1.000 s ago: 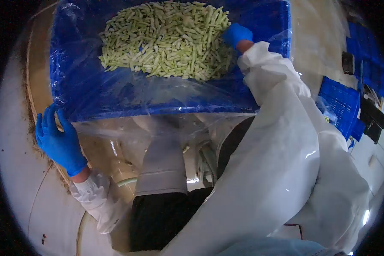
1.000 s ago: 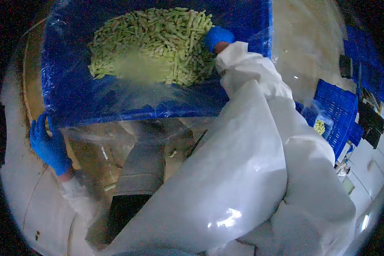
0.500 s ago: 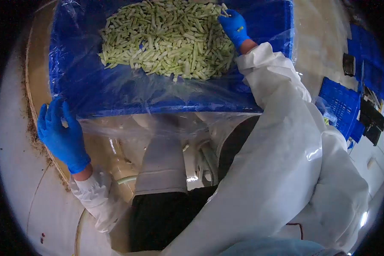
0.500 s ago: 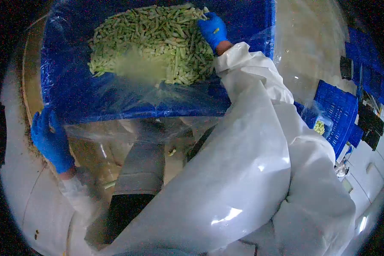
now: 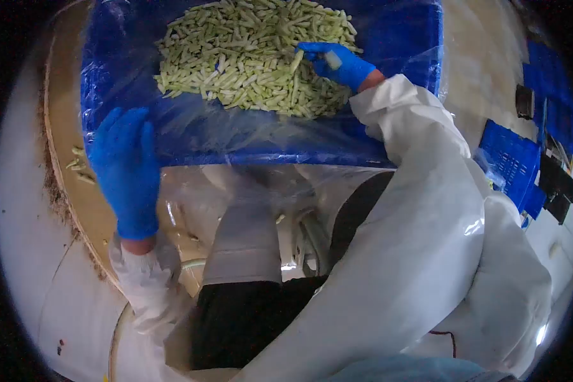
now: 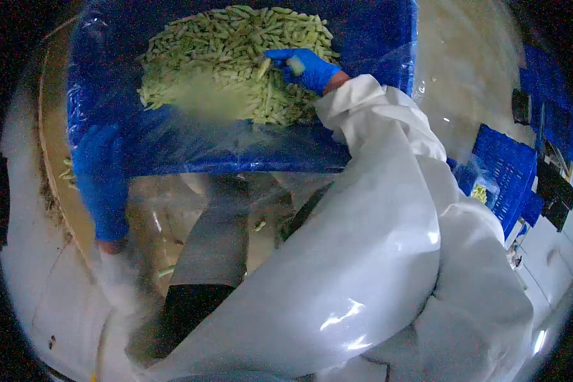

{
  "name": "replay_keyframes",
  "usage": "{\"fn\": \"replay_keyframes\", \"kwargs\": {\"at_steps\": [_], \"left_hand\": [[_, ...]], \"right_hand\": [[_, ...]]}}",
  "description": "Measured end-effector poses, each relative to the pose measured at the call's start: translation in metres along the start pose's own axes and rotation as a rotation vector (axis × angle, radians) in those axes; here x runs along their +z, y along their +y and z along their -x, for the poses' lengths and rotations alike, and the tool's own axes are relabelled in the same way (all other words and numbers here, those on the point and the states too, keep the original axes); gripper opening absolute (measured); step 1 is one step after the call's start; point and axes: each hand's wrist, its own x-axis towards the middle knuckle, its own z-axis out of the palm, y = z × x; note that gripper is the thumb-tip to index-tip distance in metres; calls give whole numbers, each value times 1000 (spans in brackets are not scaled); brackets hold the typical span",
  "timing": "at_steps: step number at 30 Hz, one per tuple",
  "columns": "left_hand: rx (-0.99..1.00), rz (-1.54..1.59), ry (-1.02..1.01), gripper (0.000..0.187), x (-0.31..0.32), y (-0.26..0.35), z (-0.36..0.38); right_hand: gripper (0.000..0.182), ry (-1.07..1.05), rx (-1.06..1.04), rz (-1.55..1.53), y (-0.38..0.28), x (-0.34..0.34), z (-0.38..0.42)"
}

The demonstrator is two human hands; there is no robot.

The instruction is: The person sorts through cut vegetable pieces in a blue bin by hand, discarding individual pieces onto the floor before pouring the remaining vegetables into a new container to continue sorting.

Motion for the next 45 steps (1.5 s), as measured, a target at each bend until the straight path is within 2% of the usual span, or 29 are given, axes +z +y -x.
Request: {"fn": "replay_keyframes", "kwargs": {"at_steps": [3, 5, 8, 10, 12, 14, 15, 17, 19, 20, 23, 25, 26, 27, 29, 30, 33, 34, 37, 39, 41, 44, 45], "left_hand": [[69, 101, -11, 21, 23, 19, -5], [168, 133, -27, 25, 39, 33, -10], [84, 161, -231, 32, 56, 55, -9], [35, 129, -465, 34, 68, 63, -8], [50, 105, -545, 32, 79, 67, -6], [119, 82, -479, 26, 83, 68, 0], [215, 181, -449, 24, 74, 72, -7], [406, 379, -387, 19, 53, 78, -21], [459, 385, -335, 20, 53, 85, -19], [483, 387, -308, 22, 53, 86, -18], [368, 254, -49, 22, 58, 57, -16], [-174, 489, -168, 21, 44, 55, -21], [-451, 597, -223, 21, 40, 54, -22], [-497, 683, -227, 20, 42, 49, -19], [-586, 856, -234, 18, 52, 40, -12], [-521, 820, -204, 17, 54, 39, -13], [-372, 748, -140, 14, 56, 32, -17], [-358, 753, -139, 14, 56, 29, -16], [-307, 813, -111, 13, 60, 30, -18], [-280, 819, -121, 13, 61, 34, -18], [-267, 766, -142, 14, 61, 35, -18], [-349, 766, -235, 21, 55, 42, -22], [-348, 826, -194, 25, 56, 46, -23]], "right_hand": [[18, -70, 291, -365, -47, 55, 20], [21, -146, 225, -328, -54, 73, 33], [21, -192, 206, -313, -64, 104, 48], [20, -256, 19, -158, -57, 118, 56], [21, -217, 50, -161, -53, 136, 68], [21, -358, 36, -212, -39, 128, 64], [21, -428, 29, -238, -39, 127, 65], [26, -552, -120, -59, -46, 122, 76], [33, -554, -645, 508, -47, 124, 89], [44, -614, -544, 536, -42, 117, 79], [49, -408, 245, 640, -66, 84, 45], [48, 85, -24, 1263, -50, 43, 12], [39, 295, -274, 1320, -46, 26, -2], [32, 506, -524, 1355, -43, 12, -13], [30, 545, -468, 1435, -35, -9, -36], [29, 567, -438, 1474, -29, -16, -42], [44, 484, -198, 1575, -11, -30, -47], [42, 460, -316, 1600, -5, -36, -36], [44, 419, -269, 1113, -19, -18, -22], [46, 352, -469, 841, -16, 3, -25], [47, 133, -50, 588, -62, 55, 11], [43, 0, -18, 519, -82, 94, 37], [41, -39, -38, 547, -86, 102, 42]]}}
